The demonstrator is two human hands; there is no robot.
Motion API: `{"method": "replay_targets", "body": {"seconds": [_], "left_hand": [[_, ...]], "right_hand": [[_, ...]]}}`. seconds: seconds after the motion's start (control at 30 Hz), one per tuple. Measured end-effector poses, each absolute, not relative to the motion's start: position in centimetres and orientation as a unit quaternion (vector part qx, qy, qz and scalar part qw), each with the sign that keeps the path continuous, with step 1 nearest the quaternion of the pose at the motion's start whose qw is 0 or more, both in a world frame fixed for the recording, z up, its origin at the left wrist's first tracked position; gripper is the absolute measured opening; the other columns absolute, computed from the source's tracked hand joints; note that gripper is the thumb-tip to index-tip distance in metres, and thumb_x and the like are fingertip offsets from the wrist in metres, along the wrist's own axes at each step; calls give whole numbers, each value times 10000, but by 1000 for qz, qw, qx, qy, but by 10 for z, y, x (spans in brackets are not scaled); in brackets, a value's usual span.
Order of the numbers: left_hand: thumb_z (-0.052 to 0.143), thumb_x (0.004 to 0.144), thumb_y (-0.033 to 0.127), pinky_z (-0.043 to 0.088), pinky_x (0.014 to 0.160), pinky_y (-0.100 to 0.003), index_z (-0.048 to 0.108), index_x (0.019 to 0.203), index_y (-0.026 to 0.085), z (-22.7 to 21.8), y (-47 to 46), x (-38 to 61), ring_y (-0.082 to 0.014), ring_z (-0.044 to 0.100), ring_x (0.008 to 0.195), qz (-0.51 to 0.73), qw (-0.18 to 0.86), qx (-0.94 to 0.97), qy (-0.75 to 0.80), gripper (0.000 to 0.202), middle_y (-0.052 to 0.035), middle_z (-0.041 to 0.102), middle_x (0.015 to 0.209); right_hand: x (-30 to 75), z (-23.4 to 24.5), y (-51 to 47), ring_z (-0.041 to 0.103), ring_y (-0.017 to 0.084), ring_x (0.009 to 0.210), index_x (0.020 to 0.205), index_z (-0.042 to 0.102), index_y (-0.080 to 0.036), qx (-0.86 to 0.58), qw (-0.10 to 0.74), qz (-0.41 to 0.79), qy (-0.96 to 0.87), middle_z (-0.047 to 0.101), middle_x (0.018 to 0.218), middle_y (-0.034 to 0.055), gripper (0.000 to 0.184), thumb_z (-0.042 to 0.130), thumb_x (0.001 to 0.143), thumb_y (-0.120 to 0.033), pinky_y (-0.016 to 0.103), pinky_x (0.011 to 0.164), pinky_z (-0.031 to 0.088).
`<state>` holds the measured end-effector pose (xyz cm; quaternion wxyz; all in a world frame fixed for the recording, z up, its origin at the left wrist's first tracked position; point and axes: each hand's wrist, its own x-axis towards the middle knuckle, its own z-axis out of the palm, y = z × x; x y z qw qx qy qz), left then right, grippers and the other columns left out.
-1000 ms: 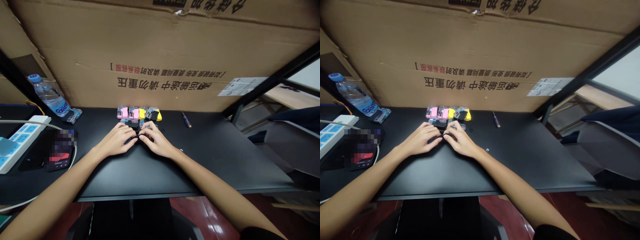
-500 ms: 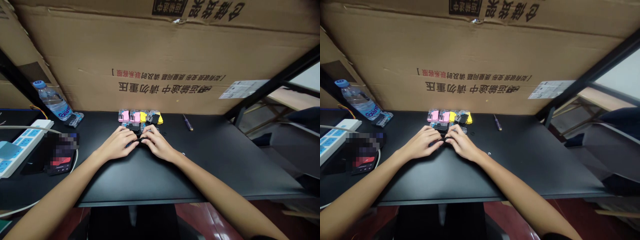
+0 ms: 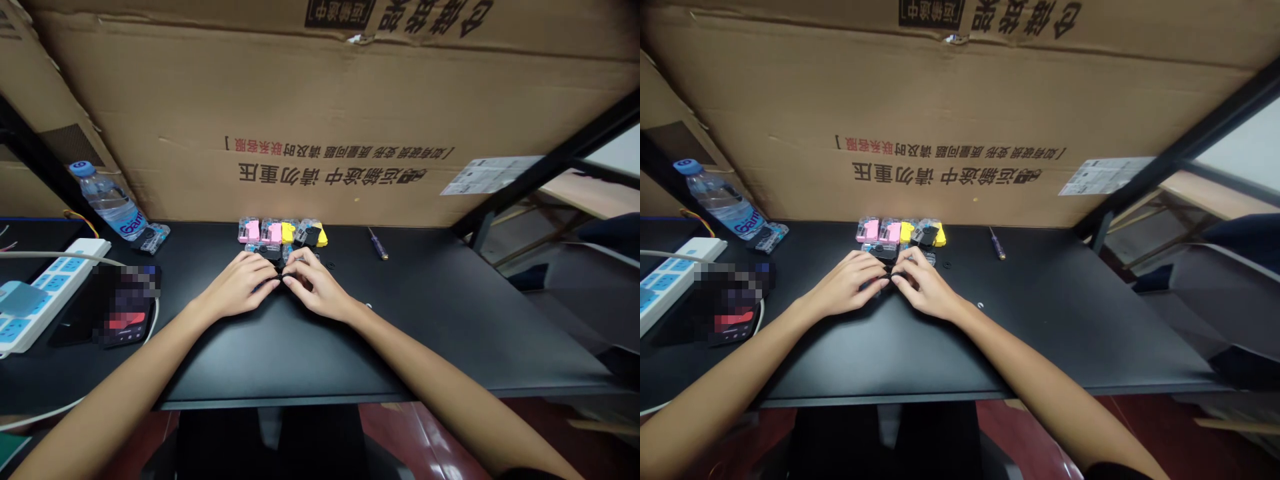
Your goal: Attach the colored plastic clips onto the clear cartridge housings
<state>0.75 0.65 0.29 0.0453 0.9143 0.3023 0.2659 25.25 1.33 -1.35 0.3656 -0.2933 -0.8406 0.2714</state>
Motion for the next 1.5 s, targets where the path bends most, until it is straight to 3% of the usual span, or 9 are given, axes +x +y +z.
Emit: {"method": "replay_targets", "body": {"seconds": [0.1,0.23,0.37,0.53,0.73,0.97,1.23,1.37,1.5], "left_hand": [[543,1120,325,483,990,-410,730,1074,187,3,7,7,-230,701,1045,263,40,915,302,237,-74,789,1093],[535,1124,335,478,971,-405,728,1063,183,4,7,7,-230,692,1033,262,30,917,298,252,-74,785,1092],[524,1128,340,478,978,-408,734,1067,184,5,6,7,-229,692,1028,257,28,918,300,269,-74,781,1074],[541,1119,330,479,978,-407,753,1068,185,4,7,6,-228,699,1035,262,24,917,299,262,-76,793,1106],[559,1112,337,474,978,-422,789,1083,205,4,9,6,-235,707,1061,270,27,914,301,267,-73,803,1144],[591,1101,304,461,1007,-435,817,1114,248,4,11,3,-223,705,1067,257,41,922,286,233,-56,805,1242],[628,1072,232,449,1014,-430,830,1092,285,3,14,1,-216,686,1073,248,25,931,269,209,-32,796,1294],[636,1075,254,451,1015,-435,828,1112,283,2,13,1,-218,687,1074,250,23,929,273,198,-32,797,1298],[629,1083,286,465,1008,-444,829,1135,270,3,12,2,-226,685,1068,249,32,927,278,206,-39,796,1325]], "right_hand": [[253,-13,14,579,173,813,1071,624,-232,-295,362,261,-845,545,1182,97,80,573,1089,-290,348,706,560],[254,-13,17,617,232,1029,1057,631,-230,-285,370,236,-852,553,1166,103,70,569,1084,-247,414,906,581],[253,-16,19,621,238,1082,1043,643,-226,-279,377,229,-853,565,1165,107,92,560,1082,-224,440,994,568],[258,-10,21,641,211,948,1064,691,-224,-285,362,240,-855,624,1149,102,136,613,1078,-334,366,825,571],[318,33,41,570,180,692,950,702,-203,-451,387,206,-777,680,807,40,342,632,1043,-525,325,665,456],[369,16,75,651,197,765,1015,755,-186,-552,117,255,-785,749,884,62,369,786,874,-526,314,695,473],[358,2,78,635,184,732,894,707,-182,-542,96,286,-784,739,827,58,295,769,875,-470,306,675,468],[351,15,67,636,183,685,825,724,-186,-501,83,352,-786,739,762,48,375,815,827,-550,306,635,473],[321,23,46,635,169,665,925,763,-182,-418,174,411,-792,738,766,27,378,754,912,-560,297,626,494]]}}
